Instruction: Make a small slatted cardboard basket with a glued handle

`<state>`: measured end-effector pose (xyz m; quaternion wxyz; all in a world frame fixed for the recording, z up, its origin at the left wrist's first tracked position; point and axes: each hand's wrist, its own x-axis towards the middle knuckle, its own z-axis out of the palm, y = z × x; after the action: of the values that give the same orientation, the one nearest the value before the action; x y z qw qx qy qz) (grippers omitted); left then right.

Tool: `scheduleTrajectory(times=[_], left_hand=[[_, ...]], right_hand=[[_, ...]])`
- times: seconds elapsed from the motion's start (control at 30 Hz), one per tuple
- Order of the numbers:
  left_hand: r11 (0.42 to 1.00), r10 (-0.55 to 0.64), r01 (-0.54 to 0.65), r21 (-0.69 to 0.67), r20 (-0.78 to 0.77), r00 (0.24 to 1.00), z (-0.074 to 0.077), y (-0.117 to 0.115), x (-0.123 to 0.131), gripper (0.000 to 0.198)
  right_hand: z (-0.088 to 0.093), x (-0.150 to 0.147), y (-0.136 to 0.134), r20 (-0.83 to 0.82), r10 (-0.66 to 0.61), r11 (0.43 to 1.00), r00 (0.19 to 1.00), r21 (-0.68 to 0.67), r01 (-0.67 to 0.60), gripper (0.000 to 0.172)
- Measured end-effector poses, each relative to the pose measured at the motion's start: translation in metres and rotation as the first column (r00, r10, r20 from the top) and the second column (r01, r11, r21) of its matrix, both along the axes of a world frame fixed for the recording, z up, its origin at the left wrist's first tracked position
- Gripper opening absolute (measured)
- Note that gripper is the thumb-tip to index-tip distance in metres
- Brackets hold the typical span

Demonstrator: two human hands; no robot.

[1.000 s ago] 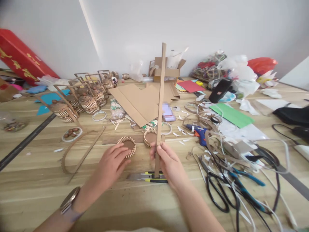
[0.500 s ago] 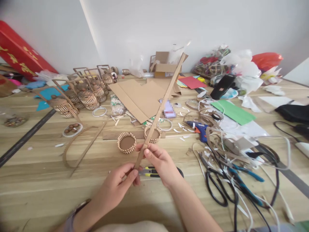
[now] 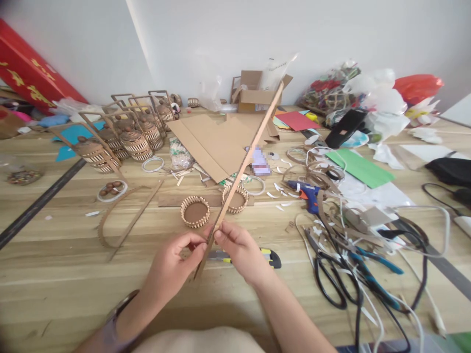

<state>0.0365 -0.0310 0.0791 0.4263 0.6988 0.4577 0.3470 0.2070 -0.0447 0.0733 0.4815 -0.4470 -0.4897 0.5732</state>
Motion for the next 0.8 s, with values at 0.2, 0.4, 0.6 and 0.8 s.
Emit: scheduleTrajectory(times=[0.2, 0.4, 0.6, 0.8], left_hand=[[0.992, 0.024, -0.011, 0.125, -0.104, 0.994, -0.008, -0.003, -0.003, 0.018], [0.986, 0.084, -0.068, 0.15, -0.103, 0.991, -0.016, -0.011, -0.005, 0.019], [0.972, 0.12, -0.107, 0.208, -0.05, 0.991, -0.016, -0.014, -0.006, 0.018], [0.959, 0.187, -0.19, 0.209, 0.036, 0.982, -0.011, -0.016, -0.009, 0.018]], right_hand=[[-0.001, -0.004, -0.004, 0.114, -0.007, 0.999, 0.993, 0.051, 0.001, 0.039], [-0.002, -0.008, -0.007, 0.217, -0.047, 0.99, 0.975, 0.144, 0.015, 0.036], [-0.001, -0.013, -0.008, 0.266, -0.091, 0.983, 0.96, 0.18, 0.043, 0.039], [-0.003, -0.012, -0.007, 0.215, -0.149, 0.982, 0.965, 0.145, 0.119, 0.04]])
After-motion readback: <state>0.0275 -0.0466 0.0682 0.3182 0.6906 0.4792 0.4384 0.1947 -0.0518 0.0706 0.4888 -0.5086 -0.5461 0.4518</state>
